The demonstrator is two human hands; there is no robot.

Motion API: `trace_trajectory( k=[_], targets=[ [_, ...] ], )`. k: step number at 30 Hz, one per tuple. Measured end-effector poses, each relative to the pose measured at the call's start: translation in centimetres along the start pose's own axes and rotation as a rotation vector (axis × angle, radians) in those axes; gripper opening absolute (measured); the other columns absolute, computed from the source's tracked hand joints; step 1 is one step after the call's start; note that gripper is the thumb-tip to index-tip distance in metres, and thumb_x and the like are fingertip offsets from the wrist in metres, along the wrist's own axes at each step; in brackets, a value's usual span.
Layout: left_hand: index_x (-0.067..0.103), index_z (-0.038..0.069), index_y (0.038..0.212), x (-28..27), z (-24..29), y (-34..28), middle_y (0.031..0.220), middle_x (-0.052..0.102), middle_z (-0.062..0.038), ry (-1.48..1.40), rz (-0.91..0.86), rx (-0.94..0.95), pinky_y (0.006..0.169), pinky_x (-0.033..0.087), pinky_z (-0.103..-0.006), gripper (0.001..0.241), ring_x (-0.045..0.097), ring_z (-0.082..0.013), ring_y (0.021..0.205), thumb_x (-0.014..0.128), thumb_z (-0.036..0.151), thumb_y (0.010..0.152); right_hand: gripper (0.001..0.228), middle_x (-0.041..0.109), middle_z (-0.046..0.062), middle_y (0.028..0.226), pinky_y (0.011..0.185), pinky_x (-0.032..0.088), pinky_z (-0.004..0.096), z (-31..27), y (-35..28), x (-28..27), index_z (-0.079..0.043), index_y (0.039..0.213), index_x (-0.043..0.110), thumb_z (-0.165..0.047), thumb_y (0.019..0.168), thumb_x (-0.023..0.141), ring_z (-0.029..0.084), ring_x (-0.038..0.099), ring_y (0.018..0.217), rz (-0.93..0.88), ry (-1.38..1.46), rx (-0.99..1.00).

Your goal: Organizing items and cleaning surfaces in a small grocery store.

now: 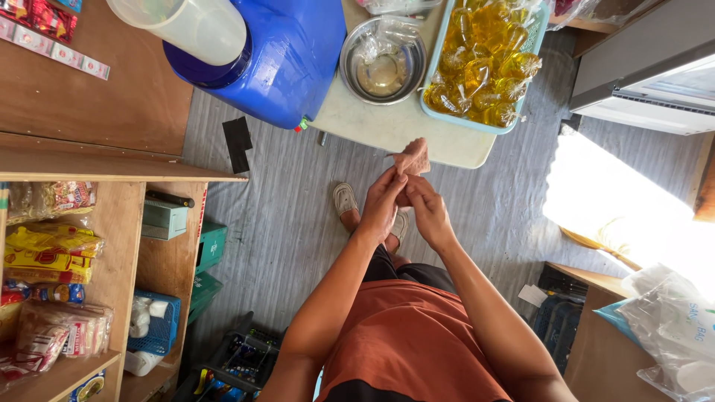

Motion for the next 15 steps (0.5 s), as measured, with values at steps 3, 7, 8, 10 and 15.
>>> trace_trajectory(
  k=[3,7,8,10,15],
  targets=[
    [0.056,0.003,0.138,0.3,0.4,-0.5,0.094,0.064,0.0,0.006,-0.013,-0.015,0.06,0.043,-0.0235,0.035,0.055,-0.0059,0.076,0.054,0.017,0.106,0.033,0.061,0.009,0.127,0.085,0.058,0.028,-1.1,-0.1,0.6,0.002,0.129,0.062,-0.005,0.097,0.056,0.013,0.066,0.11,-0.074,-0.073,-0.046],
    [0.056,-0.001,0.138,-1.6,-1.6,0.2,0.092,0.064,-0.003,-0.075,-0.093,0.014,0.055,0.041,-0.0242,0.033,0.053,-0.008,0.07,0.053,0.016,0.11,0.029,0.063,0.008,0.118,0.073,0.06,0.027,-1.5,0.2,0.4,0.001,0.124,0.066,-0.005,0.095,0.065,0.013,0.066,0.094,-0.008,-0.095,0.063],
    [0.056,-0.002,0.141,-0.7,-1.0,0.1,0.093,0.064,-0.004,-0.136,-0.155,0.023,0.058,0.044,-0.025,0.035,0.055,-0.0092,0.073,0.052,0.015,0.111,0.027,0.066,0.008,0.115,0.073,0.06,0.027,0.0,0.2,0.0,0.0,0.126,0.067,-0.007,0.1,0.063,0.013,0.068,0.092,0.017,-0.035,0.15],
    [0.055,-0.002,0.144,0.6,-0.3,0.0,0.094,0.063,-0.004,-0.197,-0.22,0.033,0.062,0.046,-0.0259,0.036,0.057,-0.0104,0.076,0.05,0.013,0.111,0.025,0.069,0.009,0.112,0.074,0.059,0.026,1.1,0.0,-0.4,-0.001,0.127,0.069,-0.009,0.106,0.06,0.014,0.069,0.089,0.042,0.025,0.234],
    [0.052,-0.002,0.145,2.1,1.5,0.0,0.119,0.066,-0.002,-0.007,-0.089,0.045,0.094,0.05,-0.0246,0.042,0.062,-0.0075,0.107,0.055,0.001,0.103,0.022,0.066,0.005,0.122,0.083,0.057,0.026,-0.9,0.6,-1.2,0.005,0.117,0.068,-0.008,0.1,0.065,0.01,0.067,0.098,0.036,-0.01,-0.001]
  ],
)
Point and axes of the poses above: each hand's wrist, its own y-axis towards the middle knuckle, its own x-axis out of the palm, z = x × y, the point moved 9 cm from there along y, towards the middle knuckle
